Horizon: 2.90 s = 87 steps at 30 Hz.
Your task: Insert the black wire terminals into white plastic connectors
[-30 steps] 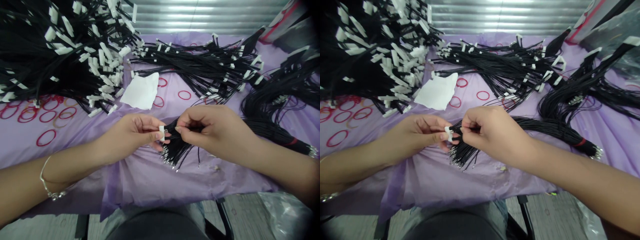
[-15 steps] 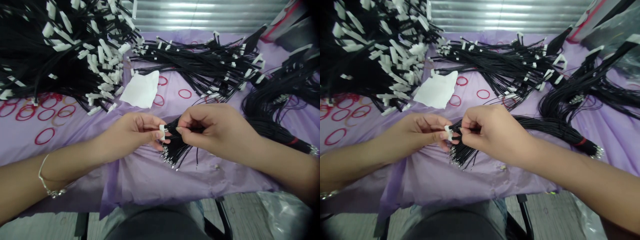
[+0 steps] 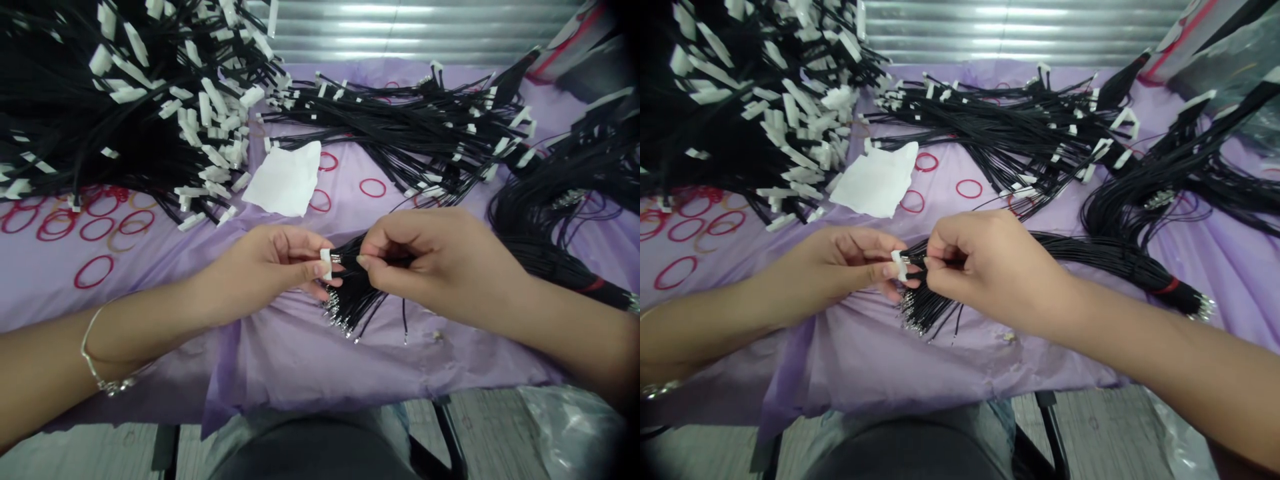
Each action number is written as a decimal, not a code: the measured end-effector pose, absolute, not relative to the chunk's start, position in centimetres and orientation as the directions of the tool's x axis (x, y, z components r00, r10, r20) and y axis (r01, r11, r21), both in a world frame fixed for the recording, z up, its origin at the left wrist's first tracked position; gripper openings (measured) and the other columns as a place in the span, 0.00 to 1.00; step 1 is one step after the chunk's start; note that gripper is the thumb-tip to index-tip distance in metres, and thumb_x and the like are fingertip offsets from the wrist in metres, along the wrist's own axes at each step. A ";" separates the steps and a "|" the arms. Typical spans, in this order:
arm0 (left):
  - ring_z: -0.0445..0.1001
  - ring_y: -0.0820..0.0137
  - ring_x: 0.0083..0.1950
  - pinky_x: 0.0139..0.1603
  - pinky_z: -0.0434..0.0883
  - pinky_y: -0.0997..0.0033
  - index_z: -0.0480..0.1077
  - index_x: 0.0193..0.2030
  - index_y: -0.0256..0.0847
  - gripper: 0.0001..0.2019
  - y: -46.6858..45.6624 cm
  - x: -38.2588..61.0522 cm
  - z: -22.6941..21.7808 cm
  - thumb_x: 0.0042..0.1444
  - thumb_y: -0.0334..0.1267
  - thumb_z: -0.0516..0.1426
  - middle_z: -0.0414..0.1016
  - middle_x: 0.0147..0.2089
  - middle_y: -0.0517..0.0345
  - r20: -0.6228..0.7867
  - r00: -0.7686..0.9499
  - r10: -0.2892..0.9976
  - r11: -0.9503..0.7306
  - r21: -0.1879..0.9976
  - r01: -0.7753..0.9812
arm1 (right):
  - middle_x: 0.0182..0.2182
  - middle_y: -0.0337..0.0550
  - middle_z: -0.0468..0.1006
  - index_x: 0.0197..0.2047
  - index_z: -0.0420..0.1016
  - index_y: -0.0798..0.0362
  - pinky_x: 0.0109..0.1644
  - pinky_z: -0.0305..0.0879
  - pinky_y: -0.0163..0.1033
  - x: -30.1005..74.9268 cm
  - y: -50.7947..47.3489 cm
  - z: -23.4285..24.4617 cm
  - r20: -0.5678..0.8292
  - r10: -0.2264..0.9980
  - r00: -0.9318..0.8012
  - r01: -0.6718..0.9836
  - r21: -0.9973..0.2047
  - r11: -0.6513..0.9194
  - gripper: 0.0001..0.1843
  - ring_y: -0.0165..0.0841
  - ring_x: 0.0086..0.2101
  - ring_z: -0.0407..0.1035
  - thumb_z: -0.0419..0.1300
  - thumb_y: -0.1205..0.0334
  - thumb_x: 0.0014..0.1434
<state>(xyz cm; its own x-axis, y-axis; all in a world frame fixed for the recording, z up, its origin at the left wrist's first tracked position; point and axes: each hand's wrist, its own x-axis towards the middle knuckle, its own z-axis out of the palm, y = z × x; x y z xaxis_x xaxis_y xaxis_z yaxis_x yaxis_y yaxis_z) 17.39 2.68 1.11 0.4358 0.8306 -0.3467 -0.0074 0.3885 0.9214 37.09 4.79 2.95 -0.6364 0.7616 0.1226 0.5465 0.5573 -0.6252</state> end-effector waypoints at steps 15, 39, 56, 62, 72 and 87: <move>0.76 0.78 0.27 0.31 0.74 0.84 0.76 0.33 0.35 0.08 2.8 17.3 1.0 0.51 0.22 0.58 0.78 0.27 0.61 -0.339 0.469 0.816 0.423 0.902 -0.083 | 0.17 0.32 0.67 0.22 0.68 0.55 0.22 0.53 0.29 36.8 4.9 2.7 0.162 0.727 -0.667 0.503 -0.622 0.600 0.06 0.21 0.19 0.58 0.58 0.72 0.48; 0.76 0.76 0.26 0.30 0.74 0.82 0.75 0.34 0.36 0.06 2.6 17.4 1.2 0.51 0.24 0.59 0.78 0.28 0.61 -0.374 0.397 0.838 0.394 0.919 0.034 | 0.17 0.32 0.68 0.22 0.69 0.55 0.23 0.55 0.30 36.8 4.8 2.9 0.142 0.750 -0.646 0.517 -0.640 0.568 0.06 0.22 0.19 0.59 0.58 0.72 0.48; 0.76 0.76 0.27 0.31 0.75 0.81 0.75 0.33 0.36 0.06 2.7 17.3 1.1 0.51 0.24 0.59 0.79 0.29 0.61 -0.372 0.398 0.839 0.393 0.919 0.031 | 0.17 0.32 0.69 0.23 0.70 0.55 0.24 0.53 0.31 36.7 4.7 2.9 0.099 0.779 -0.620 0.555 -0.647 0.524 0.05 0.21 0.18 0.59 0.58 0.69 0.49; 0.77 0.74 0.30 0.31 0.76 0.80 0.74 0.34 0.36 0.05 2.6 17.4 1.0 0.51 0.25 0.59 0.79 0.30 0.60 -0.375 0.375 0.848 0.379 0.923 0.068 | 0.16 0.31 0.69 0.22 0.68 0.54 0.22 0.52 0.31 36.8 4.4 2.8 0.133 0.796 -0.590 0.578 -0.619 0.532 0.06 0.22 0.18 0.58 0.58 0.69 0.49; 0.77 0.75 0.28 0.32 0.76 0.81 0.74 0.34 0.35 0.06 2.5 17.6 1.2 0.51 0.24 0.58 0.78 0.29 0.62 -0.375 0.345 0.861 0.374 0.925 0.070 | 0.17 0.32 0.69 0.22 0.68 0.55 0.23 0.53 0.31 36.6 4.2 2.7 0.123 0.801 -0.586 0.585 -0.619 0.523 0.06 0.21 0.18 0.59 0.58 0.69 0.49; 0.76 0.77 0.27 0.31 0.75 0.82 0.74 0.33 0.35 0.06 2.7 17.5 1.1 0.52 0.23 0.57 0.78 0.29 0.62 -0.367 0.375 0.851 0.382 0.923 0.037 | 0.19 0.32 0.71 0.25 0.71 0.55 0.24 0.54 0.29 36.6 4.5 1.9 0.089 0.767 -0.635 0.529 -0.674 0.516 0.05 0.21 0.20 0.61 0.58 0.67 0.52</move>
